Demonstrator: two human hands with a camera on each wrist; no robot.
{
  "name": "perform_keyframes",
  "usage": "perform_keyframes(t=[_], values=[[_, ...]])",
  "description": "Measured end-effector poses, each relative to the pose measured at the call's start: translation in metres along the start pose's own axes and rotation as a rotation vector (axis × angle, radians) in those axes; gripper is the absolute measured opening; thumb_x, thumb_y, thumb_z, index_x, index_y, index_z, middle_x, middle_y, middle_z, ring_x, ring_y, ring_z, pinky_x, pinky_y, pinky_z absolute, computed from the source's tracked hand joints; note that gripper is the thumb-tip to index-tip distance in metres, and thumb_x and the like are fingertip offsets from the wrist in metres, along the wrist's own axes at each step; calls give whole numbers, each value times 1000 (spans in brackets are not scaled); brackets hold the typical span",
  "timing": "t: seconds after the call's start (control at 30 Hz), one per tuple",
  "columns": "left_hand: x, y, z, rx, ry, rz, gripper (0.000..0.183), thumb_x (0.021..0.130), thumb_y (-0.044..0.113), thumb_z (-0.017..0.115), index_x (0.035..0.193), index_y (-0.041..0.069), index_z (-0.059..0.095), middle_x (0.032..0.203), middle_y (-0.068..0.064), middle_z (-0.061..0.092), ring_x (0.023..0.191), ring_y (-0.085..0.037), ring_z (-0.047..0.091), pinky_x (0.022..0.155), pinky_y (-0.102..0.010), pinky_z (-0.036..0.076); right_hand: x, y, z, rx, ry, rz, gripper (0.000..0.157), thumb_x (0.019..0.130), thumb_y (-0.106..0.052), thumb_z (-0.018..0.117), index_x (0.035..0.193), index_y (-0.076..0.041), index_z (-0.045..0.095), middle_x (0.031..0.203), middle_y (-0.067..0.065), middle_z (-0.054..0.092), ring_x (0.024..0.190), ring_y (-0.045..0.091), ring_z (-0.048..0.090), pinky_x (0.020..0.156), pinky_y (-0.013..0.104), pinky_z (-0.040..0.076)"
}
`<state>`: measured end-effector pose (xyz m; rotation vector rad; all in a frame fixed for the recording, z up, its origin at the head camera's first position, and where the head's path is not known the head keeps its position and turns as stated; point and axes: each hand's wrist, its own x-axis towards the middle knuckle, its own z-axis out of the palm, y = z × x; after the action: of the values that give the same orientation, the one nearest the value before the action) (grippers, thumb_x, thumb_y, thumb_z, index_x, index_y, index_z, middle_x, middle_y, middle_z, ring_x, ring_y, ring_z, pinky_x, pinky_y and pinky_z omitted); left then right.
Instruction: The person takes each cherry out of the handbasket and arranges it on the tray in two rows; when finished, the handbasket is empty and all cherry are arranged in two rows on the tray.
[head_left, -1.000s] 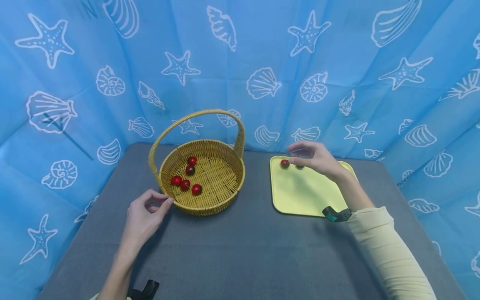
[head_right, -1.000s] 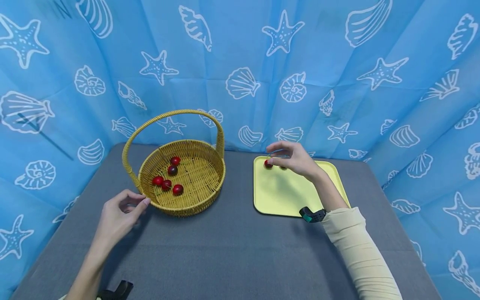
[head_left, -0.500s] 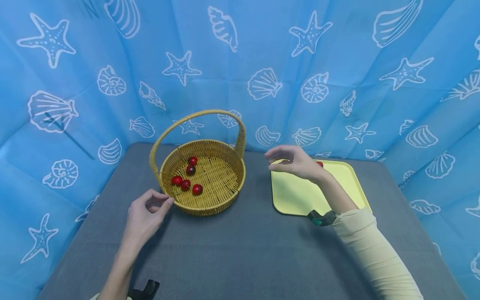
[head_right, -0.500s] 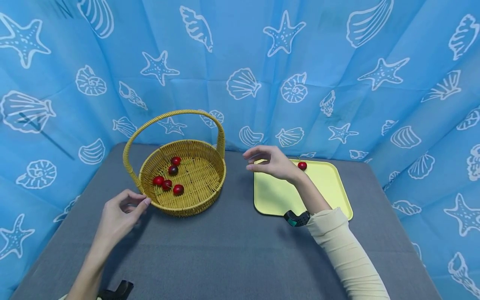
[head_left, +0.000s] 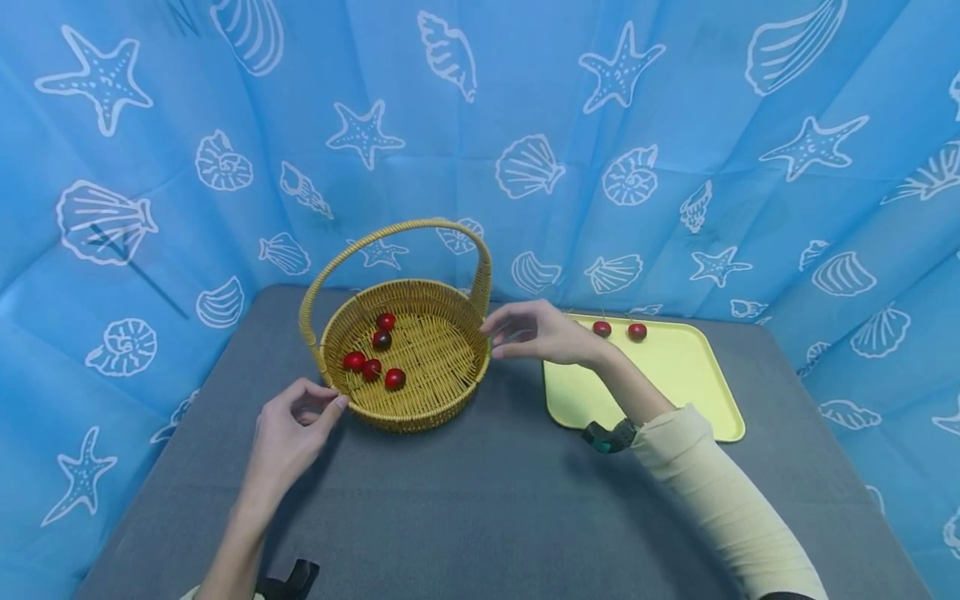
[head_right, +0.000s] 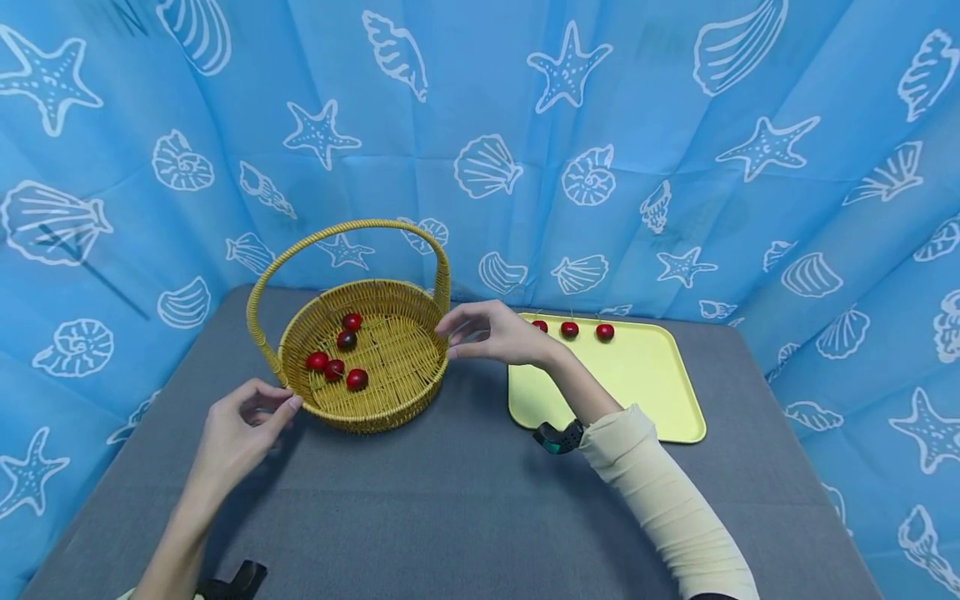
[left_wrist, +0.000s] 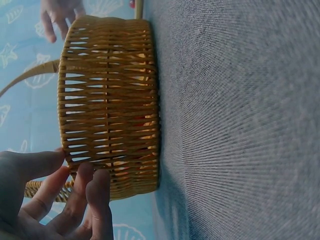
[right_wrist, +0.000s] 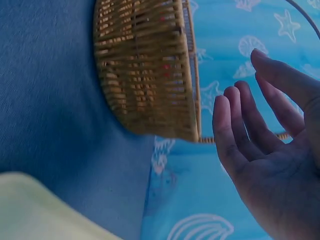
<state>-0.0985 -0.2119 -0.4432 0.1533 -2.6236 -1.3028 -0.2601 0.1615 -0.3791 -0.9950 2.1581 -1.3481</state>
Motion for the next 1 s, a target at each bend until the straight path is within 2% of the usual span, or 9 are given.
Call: perform_keyframes(t=[0.13, 0.23, 0.37, 0.57, 0.73, 0.83, 1.0], values=[[0, 0, 0, -5, -2, -3, 18, 103, 26, 77, 114, 12, 74, 113, -10, 81, 81, -7, 74, 73, -23, 57, 12, -5, 9, 2, -46, -21, 34, 97, -4, 80, 130, -3, 72, 132, 17, 73, 121, 48, 69, 107, 52, 59], [0, 0, 0, -5, -2, -8, 18, 103, 27, 77, 114, 13, 74, 112, -10, 81, 81, -7, 74, 72, -23, 57, 21, -10, 15, -23, -81, -29, 34, 96, -5, 81, 129, -5, 73, 130, 14, 75, 117, 41, 73, 105, 52, 60], [1, 0, 0, -8, -1, -7, 18, 104, 28, 76, 113, 13, 74, 112, -10, 81, 80, -3, 73, 73, -23, 57, 35, -17, 21, -55, -142, -46, 34, 96, -6, 81, 129, -6, 73, 128, 12, 76, 111, 28, 77, 102, 48, 62], [1, 0, 0, -12, -7, -8, 19, 104, 27, 76, 114, 12, 73, 113, -11, 80, 81, -12, 75, 72, -23, 57, 60, -25, 30, -31, -225, -66, 36, 96, -5, 80, 131, -2, 71, 129, 15, 74, 115, 34, 75, 104, 44, 62], [1, 0, -1, -13, -7, -13, 18, 104, 26, 76, 114, 11, 73, 114, -12, 80, 83, -16, 76, 71, -23, 57, 83, -31, 36, -78, -273, -61, 34, 96, -9, 81, 129, -4, 72, 130, 12, 76, 118, 28, 75, 107, 40, 60], [1, 1, 0, -10, -4, -13, 18, 104, 26, 76, 114, 12, 74, 114, -11, 80, 82, -13, 76, 72, -23, 57, 94, -33, 38, -105, -298, -40, 32, 97, -12, 81, 128, -6, 74, 129, 10, 76, 119, 22, 74, 107, 35, 59], [1, 0, 0, -7, 0, -5, 17, 103, 25, 77, 113, 12, 74, 114, -11, 81, 80, -4, 73, 73, -22, 57, 108, -32, 42, -129, -335, -6, 29, 99, -15, 79, 128, -9, 75, 133, 16, 75, 122, 16, 70, 107, 30, 58]])
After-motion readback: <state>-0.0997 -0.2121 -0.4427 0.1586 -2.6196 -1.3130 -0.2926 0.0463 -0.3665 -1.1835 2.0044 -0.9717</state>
